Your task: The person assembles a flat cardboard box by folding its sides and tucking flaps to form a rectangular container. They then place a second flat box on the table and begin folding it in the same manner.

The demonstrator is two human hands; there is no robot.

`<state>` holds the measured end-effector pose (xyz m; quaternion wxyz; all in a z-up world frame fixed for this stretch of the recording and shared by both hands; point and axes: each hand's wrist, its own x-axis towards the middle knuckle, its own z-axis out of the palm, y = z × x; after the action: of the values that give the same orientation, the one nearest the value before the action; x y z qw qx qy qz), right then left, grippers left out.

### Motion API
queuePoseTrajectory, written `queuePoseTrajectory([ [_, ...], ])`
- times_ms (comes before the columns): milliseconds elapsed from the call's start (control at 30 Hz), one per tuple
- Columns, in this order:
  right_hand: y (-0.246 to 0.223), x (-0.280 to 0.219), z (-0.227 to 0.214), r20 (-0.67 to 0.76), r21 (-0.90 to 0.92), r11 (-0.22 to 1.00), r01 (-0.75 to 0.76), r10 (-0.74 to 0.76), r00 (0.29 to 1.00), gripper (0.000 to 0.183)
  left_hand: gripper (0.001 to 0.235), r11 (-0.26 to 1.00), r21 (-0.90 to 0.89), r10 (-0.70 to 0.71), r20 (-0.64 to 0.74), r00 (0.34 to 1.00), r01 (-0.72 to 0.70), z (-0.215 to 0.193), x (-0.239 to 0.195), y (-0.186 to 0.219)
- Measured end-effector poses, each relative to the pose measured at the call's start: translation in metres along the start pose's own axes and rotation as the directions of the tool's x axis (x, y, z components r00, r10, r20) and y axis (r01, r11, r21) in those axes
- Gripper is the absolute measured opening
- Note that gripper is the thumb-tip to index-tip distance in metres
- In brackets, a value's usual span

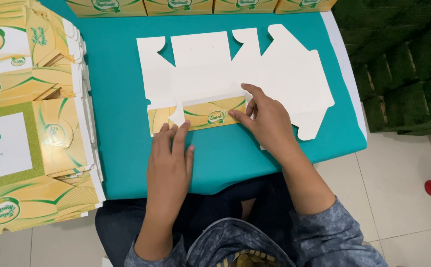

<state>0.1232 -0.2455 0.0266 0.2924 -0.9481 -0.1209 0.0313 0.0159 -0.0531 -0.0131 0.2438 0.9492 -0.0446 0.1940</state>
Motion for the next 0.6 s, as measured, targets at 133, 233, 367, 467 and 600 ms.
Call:
queuePoseTrajectory([
  [133,-0.003,-0.001,0.007,-0.022,-0.020,1.000,0.015,-0.016,1.000,0.061,0.050,0.992,0.129,-0.016,0.007,1.000,0.015,0.009,-0.002,0.000],
  [233,0.000,0.000,0.011,-0.031,-0.074,0.996,0.043,-0.046,0.998,0.057,0.054,0.988,0.153,-0.016,-0.004,1.000,0.016,0.013,-0.002,0.001],
  [367,-0.009,-0.006,0.001,0.055,-0.070,0.996,0.046,-0.042,0.998,0.049,0.054,0.986,0.166,-0.016,0.014,1.000,0.014,0.009,-0.001,0.000],
  [467,-0.008,-0.009,0.005,0.056,-0.107,0.992,0.060,-0.054,0.997,0.046,0.051,0.980,0.200,0.013,0.006,1.000,-0.014,0.007,-0.002,-0.001],
  [600,-0.010,-0.017,0.019,-0.093,-0.346,0.926,0.151,-0.194,0.977,0.044,0.052,0.976,0.217,-0.004,0.014,1.000,0.001,0.007,-0.002,0.001],
])
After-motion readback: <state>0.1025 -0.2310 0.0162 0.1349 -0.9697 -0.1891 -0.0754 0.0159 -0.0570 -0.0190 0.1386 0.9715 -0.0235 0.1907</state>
